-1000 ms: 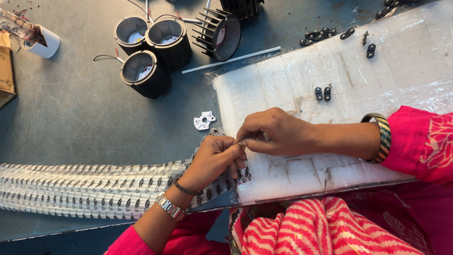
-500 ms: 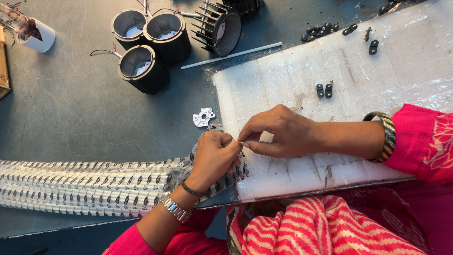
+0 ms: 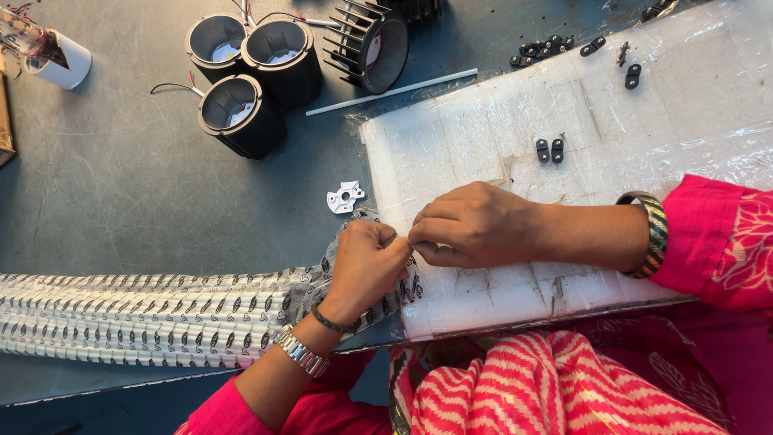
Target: The person handles small black cylindrical components on a white foam block, picking them up and placing them down repeatedly. The person also picks up a small white plastic piece and places it on the foam. The workspace contains cylindrical metal housings and other small parts.
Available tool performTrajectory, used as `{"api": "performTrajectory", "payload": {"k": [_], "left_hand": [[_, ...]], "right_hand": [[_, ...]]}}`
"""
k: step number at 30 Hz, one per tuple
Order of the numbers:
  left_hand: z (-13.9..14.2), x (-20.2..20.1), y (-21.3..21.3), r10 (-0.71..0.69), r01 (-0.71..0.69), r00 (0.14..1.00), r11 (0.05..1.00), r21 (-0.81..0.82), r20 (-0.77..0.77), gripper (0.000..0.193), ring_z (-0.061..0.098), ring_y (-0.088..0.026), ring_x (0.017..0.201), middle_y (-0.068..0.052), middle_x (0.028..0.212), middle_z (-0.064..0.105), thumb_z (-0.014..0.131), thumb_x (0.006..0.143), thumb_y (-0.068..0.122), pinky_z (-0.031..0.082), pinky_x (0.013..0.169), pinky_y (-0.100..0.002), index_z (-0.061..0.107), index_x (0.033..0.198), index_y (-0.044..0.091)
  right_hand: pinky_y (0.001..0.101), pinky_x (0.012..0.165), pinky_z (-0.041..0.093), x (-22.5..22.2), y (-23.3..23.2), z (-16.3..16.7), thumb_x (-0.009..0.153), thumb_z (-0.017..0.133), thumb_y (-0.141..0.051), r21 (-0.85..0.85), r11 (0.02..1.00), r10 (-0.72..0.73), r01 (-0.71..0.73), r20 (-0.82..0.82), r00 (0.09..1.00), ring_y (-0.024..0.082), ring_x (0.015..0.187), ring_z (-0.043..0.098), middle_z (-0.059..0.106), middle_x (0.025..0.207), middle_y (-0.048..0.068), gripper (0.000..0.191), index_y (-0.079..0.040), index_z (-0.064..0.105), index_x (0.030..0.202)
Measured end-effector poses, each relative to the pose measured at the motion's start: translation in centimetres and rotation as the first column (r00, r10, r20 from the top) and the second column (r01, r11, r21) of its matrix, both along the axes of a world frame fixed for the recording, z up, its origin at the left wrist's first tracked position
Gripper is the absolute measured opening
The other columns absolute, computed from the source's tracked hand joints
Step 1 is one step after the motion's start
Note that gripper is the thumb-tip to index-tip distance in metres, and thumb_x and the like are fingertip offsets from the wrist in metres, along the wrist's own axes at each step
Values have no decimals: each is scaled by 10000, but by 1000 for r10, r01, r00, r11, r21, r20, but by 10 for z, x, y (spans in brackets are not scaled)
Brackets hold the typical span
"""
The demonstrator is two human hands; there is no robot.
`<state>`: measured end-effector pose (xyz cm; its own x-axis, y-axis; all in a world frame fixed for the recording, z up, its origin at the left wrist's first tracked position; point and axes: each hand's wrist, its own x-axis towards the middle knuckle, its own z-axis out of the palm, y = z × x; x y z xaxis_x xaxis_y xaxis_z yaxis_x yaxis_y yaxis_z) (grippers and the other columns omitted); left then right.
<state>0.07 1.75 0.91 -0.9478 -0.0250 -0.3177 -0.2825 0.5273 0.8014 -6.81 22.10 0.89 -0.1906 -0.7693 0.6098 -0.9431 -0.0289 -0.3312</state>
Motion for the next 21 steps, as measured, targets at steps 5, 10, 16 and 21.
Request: {"api": "performTrajectory", "payload": {"k": [5, 10, 16, 21], "left_hand": [[-1, 1, 2, 5, -5, 999, 1000, -8, -34, 444, 661, -89, 412, -87, 439, 624, 638, 831, 213, 466, 359, -256, 549, 443, 14], [-1, 1, 1, -8, 8, 999, 1000, 15, -38, 417, 654, -114, 418, -82, 445, 627, 623, 823, 186, 464, 364, -251, 545, 443, 32], [2, 2, -2, -4, 5, 1000, 997, 71, -6, 375, 677, -97, 444, -77, 474, 650, 611, 813, 169, 490, 363, -248, 547, 467, 41], [4, 1, -1, -5, 4, 1000, 998, 58, 19, 381, 657, -98, 425, -81, 475, 652, 624, 826, 193, 474, 357, -250, 574, 482, 37]], "right_hand": [[368, 674, 580, 1, -4, -2, 836, 765, -98, -16, 1000, -25, 24, -79, 997, 247, 751, 703, 684, 848, 94, 151, -21, 640, 871], [358, 669, 579, 0, -3, -4, 829, 741, -73, 0, 999, -43, 43, -58, 997, 238, 743, 701, 671, 837, 87, 133, -26, 639, 900], [342, 634, 578, -6, -3, -2, 878, 727, -108, 124, 988, -110, 89, 170, 979, 208, 668, 702, 698, 805, 65, 93, -42, 670, 912], [344, 653, 581, -4, 0, 4, 883, 734, -119, 29, 1000, -3, 0, 98, 995, 231, 726, 715, 713, 850, 91, 150, -24, 695, 991]]}}
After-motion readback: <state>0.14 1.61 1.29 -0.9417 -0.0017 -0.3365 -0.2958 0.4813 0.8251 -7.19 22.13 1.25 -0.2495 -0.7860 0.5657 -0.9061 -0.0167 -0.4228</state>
